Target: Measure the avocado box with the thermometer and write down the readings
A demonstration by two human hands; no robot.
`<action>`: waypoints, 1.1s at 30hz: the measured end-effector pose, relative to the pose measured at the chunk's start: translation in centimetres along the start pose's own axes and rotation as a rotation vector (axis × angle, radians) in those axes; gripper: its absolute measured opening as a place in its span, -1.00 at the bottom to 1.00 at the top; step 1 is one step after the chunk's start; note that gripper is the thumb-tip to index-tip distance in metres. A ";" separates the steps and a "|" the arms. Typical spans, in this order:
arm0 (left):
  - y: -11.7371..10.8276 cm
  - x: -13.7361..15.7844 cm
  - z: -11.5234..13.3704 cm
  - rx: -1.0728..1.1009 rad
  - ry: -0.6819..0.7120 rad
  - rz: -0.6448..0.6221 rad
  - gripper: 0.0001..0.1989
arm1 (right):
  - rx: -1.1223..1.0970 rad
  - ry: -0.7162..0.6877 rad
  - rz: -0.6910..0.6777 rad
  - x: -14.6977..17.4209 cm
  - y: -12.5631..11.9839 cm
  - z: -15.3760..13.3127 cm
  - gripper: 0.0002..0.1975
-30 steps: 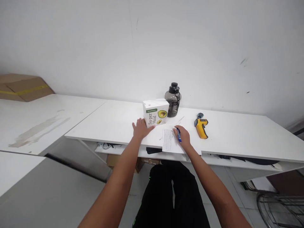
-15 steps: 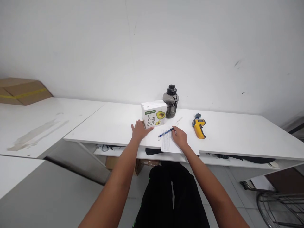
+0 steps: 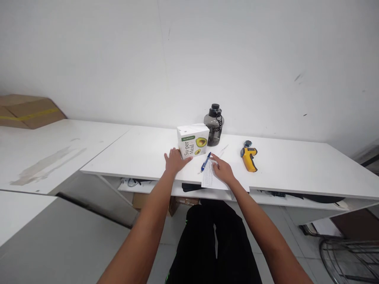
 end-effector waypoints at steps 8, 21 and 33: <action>0.1 -0.1 -0.1 0.029 0.006 0.001 -0.05 | -0.111 0.056 0.103 0.1 -0.1 0.7 -0.49; -0.3 0.1 0.0 0.108 0.014 -0.003 -0.04 | 0.558 0.554 0.099 4.0 -11.0 7.7 -0.43; -2.3 0.8 -0.5 0.411 -0.011 -0.034 -0.25 | -0.087 0.738 0.285 6.8 -13.1 7.1 -0.18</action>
Point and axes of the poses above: each hand's wrist, its own x-axis away from the middle knuckle, its own y-axis out of the palm, z = x × y, the point moved 7 cm from there along -x, towards the middle knuckle, and after that the axes turned 12 degrees about -y, right-handed, at the moved point
